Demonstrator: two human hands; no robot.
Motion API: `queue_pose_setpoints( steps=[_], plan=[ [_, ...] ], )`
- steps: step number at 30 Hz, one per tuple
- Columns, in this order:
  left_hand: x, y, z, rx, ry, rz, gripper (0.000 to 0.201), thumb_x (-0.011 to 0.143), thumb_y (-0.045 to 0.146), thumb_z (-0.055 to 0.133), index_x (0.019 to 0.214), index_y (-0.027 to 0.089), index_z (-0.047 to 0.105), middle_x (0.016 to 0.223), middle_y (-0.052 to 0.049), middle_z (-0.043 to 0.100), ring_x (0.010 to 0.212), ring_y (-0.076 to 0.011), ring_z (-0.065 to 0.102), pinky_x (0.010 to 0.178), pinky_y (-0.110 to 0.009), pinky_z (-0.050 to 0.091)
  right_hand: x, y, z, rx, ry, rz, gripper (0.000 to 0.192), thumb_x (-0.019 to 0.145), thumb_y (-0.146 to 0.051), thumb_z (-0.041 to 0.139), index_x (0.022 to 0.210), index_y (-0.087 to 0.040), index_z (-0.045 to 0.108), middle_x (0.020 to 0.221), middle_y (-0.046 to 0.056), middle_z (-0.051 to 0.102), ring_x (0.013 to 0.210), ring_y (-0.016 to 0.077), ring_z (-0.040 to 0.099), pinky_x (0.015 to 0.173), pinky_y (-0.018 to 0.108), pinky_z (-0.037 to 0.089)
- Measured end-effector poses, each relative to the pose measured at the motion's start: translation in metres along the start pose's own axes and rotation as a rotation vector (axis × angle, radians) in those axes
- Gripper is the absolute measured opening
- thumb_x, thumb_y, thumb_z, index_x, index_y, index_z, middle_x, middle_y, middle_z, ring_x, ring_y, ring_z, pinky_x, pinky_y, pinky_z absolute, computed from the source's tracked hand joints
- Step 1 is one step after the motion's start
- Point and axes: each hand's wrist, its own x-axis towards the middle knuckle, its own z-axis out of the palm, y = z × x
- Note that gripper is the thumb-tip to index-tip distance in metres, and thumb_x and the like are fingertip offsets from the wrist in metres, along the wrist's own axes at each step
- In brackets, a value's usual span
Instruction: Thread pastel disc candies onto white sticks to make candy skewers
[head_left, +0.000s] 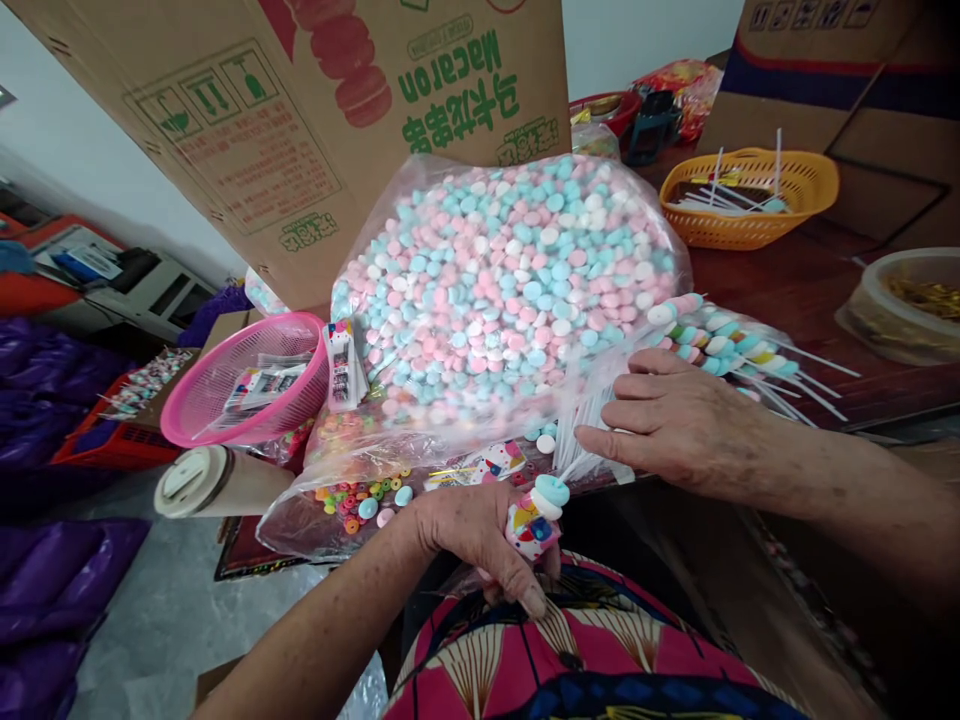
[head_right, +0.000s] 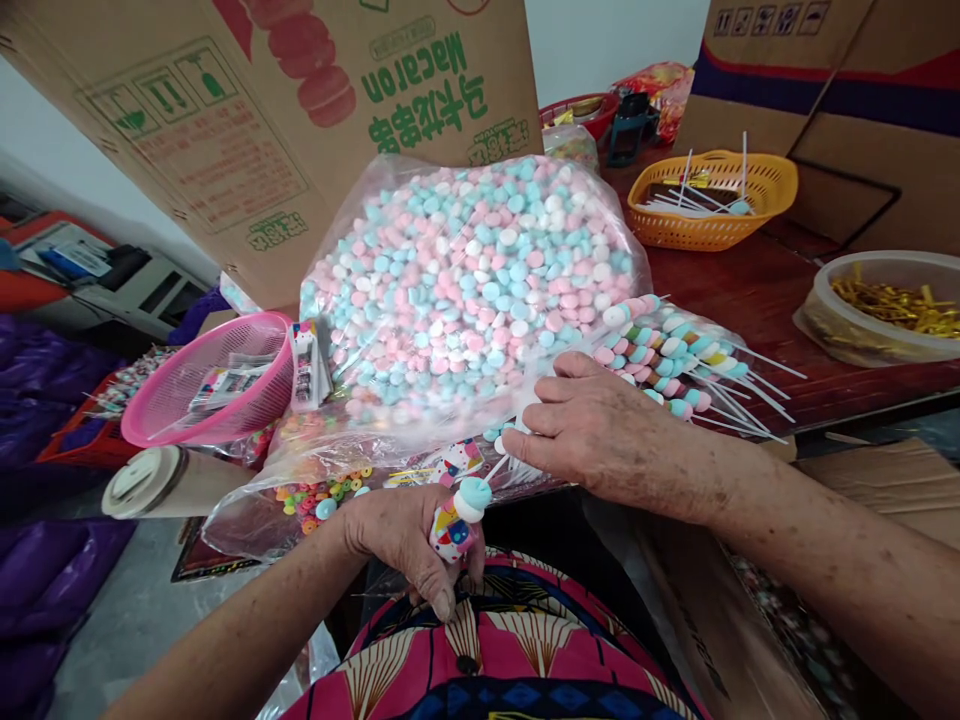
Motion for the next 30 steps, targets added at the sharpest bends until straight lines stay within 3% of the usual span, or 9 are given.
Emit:
queue_pose_setpoints(
  steps=[5,11,14,20,23,27,30],
  plan=[
    [-0.001,0.001,-0.001,-0.004,0.201,0.048,0.048,0.057,0.042,0.079,0.092,0.016,0.058,0.057,0.004,0.057,0.043,-0.0097,0.052,0.038,-0.018,0.035,-0.009,-0.005,0.014,0.057,-0.012,0.025,0.018,0.088,-0.014,0.044,0.097,-0.021,0.058,0.062,-0.001,0.056,0.065,0.0177,0.043,0.066,0.035,0.024],
    [-0.010,0.009,-0.002,0.537,0.379,0.166,0.035,0.063,0.031,0.074,0.092,0.017,0.060,0.075,0.002,0.057,0.067,-0.0141,0.052,0.059,-0.024,0.041,-0.023,-0.012,0.022,0.123,-0.114,0.118,0.020,0.081,-0.010,0.048,0.093,-0.021,0.060,0.065,-0.001,0.060,0.064,0.0174,0.045,0.066,0.034,0.024],
    [-0.009,0.011,-0.002,0.603,0.365,0.202,0.041,0.062,0.033,0.075,0.096,0.018,0.059,0.079,0.002,0.058,0.073,-0.0162,0.051,0.065,-0.026,0.041,-0.021,-0.012,0.019,0.110,-0.100,0.118,0.019,0.081,-0.010,0.048,0.091,-0.021,0.060,0.063,-0.001,0.059,0.062,0.0175,0.045,0.065,0.034,0.024],
    [-0.002,0.005,0.001,0.138,0.225,0.110,0.049,0.065,0.035,0.073,0.105,0.018,0.051,0.065,0.004,0.056,0.046,-0.0087,0.046,0.042,-0.020,0.035,-0.009,-0.013,0.013,0.047,-0.019,0.104,0.021,0.085,-0.009,0.043,0.091,-0.019,0.060,0.062,0.000,0.060,0.063,0.0181,0.046,0.065,0.034,0.024],
    [-0.007,0.004,0.001,0.065,0.240,0.089,0.055,0.063,0.034,0.075,0.109,0.018,0.050,0.065,0.003,0.057,0.043,-0.0074,0.045,0.038,-0.018,0.032,-0.011,-0.016,0.016,0.069,-0.048,0.100,0.020,0.085,-0.009,0.044,0.092,-0.018,0.060,0.063,0.000,0.060,0.062,0.0177,0.046,0.066,0.034,0.024],
    [-0.008,0.011,0.002,0.178,0.290,0.044,0.058,0.064,0.033,0.074,0.115,0.019,0.051,0.064,0.004,0.055,0.045,-0.0082,0.046,0.044,-0.021,0.037,-0.012,-0.027,0.022,0.157,-0.085,0.097,0.017,0.083,-0.010,0.048,0.090,-0.018,0.060,0.062,0.000,0.059,0.061,0.0167,0.046,0.067,0.034,0.024],
    [0.005,0.016,0.005,0.455,0.400,0.116,0.054,0.063,0.029,0.074,0.113,0.018,0.056,0.086,-0.002,0.063,0.073,-0.0188,0.059,0.067,-0.032,0.047,-0.005,-0.039,0.028,0.242,-0.136,0.100,0.014,0.080,-0.009,0.050,0.085,-0.018,0.060,0.062,-0.001,0.059,0.060,0.0156,0.046,0.068,0.034,0.024]
  ],
)
